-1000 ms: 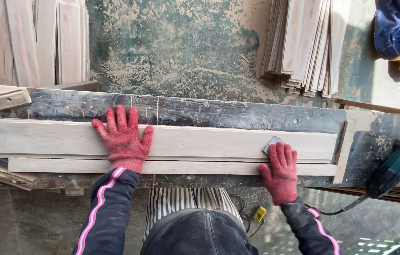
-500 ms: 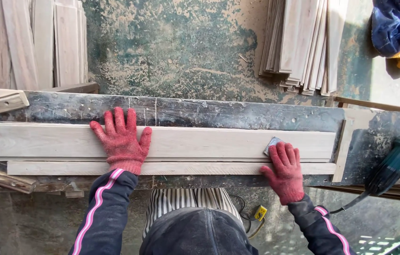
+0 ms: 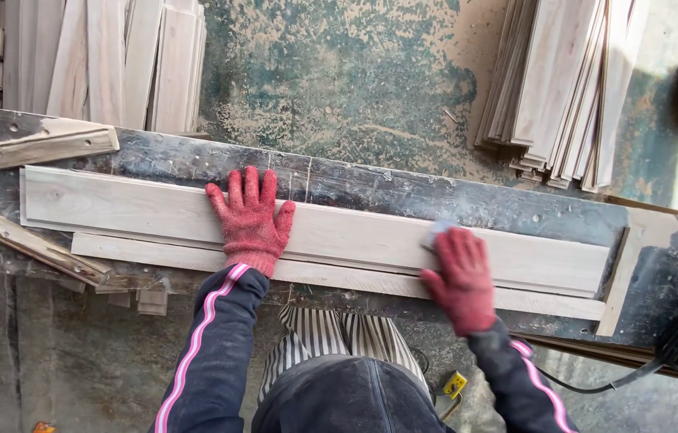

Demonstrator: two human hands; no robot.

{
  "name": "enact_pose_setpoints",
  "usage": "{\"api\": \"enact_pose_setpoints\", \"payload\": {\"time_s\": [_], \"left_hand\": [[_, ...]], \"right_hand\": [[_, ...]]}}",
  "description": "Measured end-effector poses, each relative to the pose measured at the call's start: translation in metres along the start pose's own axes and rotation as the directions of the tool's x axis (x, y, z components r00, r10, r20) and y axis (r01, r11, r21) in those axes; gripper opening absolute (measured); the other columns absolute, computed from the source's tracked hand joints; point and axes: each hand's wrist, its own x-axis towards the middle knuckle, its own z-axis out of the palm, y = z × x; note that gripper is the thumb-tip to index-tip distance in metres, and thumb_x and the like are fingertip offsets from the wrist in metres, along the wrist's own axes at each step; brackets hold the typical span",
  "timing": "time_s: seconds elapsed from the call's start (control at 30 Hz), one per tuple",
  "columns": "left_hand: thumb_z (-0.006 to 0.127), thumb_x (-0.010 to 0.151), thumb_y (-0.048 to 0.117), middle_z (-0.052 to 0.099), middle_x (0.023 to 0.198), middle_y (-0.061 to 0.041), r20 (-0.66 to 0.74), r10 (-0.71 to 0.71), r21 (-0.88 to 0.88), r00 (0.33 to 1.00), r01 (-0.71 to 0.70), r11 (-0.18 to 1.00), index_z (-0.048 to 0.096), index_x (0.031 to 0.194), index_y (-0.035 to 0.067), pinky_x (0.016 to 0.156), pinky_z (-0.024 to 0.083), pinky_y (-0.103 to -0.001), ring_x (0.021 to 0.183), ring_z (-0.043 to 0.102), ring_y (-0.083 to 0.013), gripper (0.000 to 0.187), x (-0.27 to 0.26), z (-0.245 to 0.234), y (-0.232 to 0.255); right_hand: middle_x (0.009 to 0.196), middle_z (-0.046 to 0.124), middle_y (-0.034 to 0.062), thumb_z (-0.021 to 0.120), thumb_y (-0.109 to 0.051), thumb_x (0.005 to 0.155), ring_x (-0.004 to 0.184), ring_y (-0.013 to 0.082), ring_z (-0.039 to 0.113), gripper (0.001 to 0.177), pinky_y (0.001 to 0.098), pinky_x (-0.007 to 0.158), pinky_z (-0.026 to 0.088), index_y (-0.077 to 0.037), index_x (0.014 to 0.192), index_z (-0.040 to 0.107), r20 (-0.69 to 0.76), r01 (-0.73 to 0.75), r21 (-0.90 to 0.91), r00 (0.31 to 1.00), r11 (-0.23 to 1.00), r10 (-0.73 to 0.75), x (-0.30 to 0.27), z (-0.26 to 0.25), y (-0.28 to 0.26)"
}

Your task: Manual sanding of a wooden board using a sanding block on a workbench.

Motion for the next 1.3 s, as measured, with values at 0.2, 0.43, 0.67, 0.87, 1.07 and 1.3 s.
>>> {"api": "enact_pose_setpoints", "payload": {"time_s": [0.2, 0.43, 0.67, 0.87, 1.07, 1.3], "left_hand": [[0.052, 0.1, 0.059, 0.052, 0.156, -0.02, 0.091, -0.04, -0.03, 0.995, 0.043, 0.999, 0.054, 0.152, 0.016, 0.121, 0.009, -0.073, 0.15, 0.037, -0.0414, 0.067, 0.003, -0.009, 0.003], [0.046, 0.103, 0.062, 0.049, 0.158, -0.019, 0.172, -0.011, -0.026, 0.985, 0.016, 1.0, 0.049, 0.156, 0.017, 0.122, 0.005, -0.073, 0.152, 0.034, -0.0405, 0.07, 0.0, -0.016, 0.001], [0.041, 0.103, 0.063, 0.043, 0.163, -0.018, 0.336, -0.033, -0.031, 0.941, 0.046, 0.998, 0.043, 0.159, 0.019, 0.122, 0.0, -0.074, 0.155, 0.028, -0.0403, 0.071, 0.009, -0.03, 0.001], [0.036, 0.103, 0.065, 0.036, 0.167, -0.018, 0.388, -0.044, -0.015, 0.92, 0.055, 0.998, 0.037, 0.162, 0.02, 0.123, -0.002, -0.073, 0.157, 0.021, -0.04, 0.074, 0.01, -0.028, -0.001], [0.028, 0.104, 0.07, 0.033, 0.171, -0.012, 0.429, -0.059, 0.053, 0.901, 0.04, 0.998, 0.033, 0.165, 0.025, 0.125, -0.005, -0.069, 0.16, 0.018, -0.0348, 0.076, 0.009, -0.022, -0.001], [0.031, 0.108, 0.055, 0.029, 0.172, -0.01, 0.48, -0.169, 0.152, 0.861, 0.109, 0.982, 0.044, 0.155, 0.039, 0.121, -0.002, -0.074, 0.161, 0.012, -0.0373, 0.051, 0.012, -0.037, 0.024]], "right_hand": [[0.149, 0.054, 0.0248, 0.063, -0.056, 0.093, 0.141, 0.0459, 0.044, 0.074, 0.058, 0.124, 0.026, -0.005, 0.147, 0.057, -0.026, -0.185, -0.012, 0.982, 0.983, 0.185, -0.02, 0.028, -0.021], [0.143, 0.062, 0.0127, 0.052, -0.07, 0.095, 0.138, 0.0361, 0.053, 0.072, 0.0572, 0.119, 0.036, -0.015, 0.14, 0.064, -0.043, 0.184, 0.091, 0.983, 0.979, -0.181, 0.013, 0.054, -0.103], [0.141, 0.061, 0.0144, 0.058, -0.062, 0.094, 0.136, 0.0371, 0.052, 0.067, 0.0564, 0.12, 0.037, -0.011, 0.138, 0.062, 0.057, 0.074, -0.053, 0.996, 0.996, -0.071, -0.026, 0.017, -0.065], [0.132, 0.065, 0.0188, 0.056, -0.066, 0.095, 0.13, 0.0397, 0.057, 0.07, 0.0583, 0.115, 0.041, -0.006, 0.131, 0.067, -0.081, 0.264, 0.127, 0.964, 0.956, -0.255, 0.054, 0.06, -0.152], [0.137, 0.065, 0.016, 0.054, -0.063, 0.097, 0.132, 0.0362, 0.058, 0.066, 0.0554, 0.115, 0.041, -0.009, 0.134, 0.067, -0.02, 0.263, 0.007, 0.965, 0.965, -0.263, -0.014, -0.002, -0.048], [0.138, 0.064, 0.0104, 0.053, -0.061, 0.095, 0.133, 0.0318, 0.057, 0.061, 0.0529, 0.117, 0.043, -0.015, 0.133, 0.064, 0.166, 0.398, -0.1, 0.91, 0.912, -0.379, -0.062, -0.076, 0.102]]}}
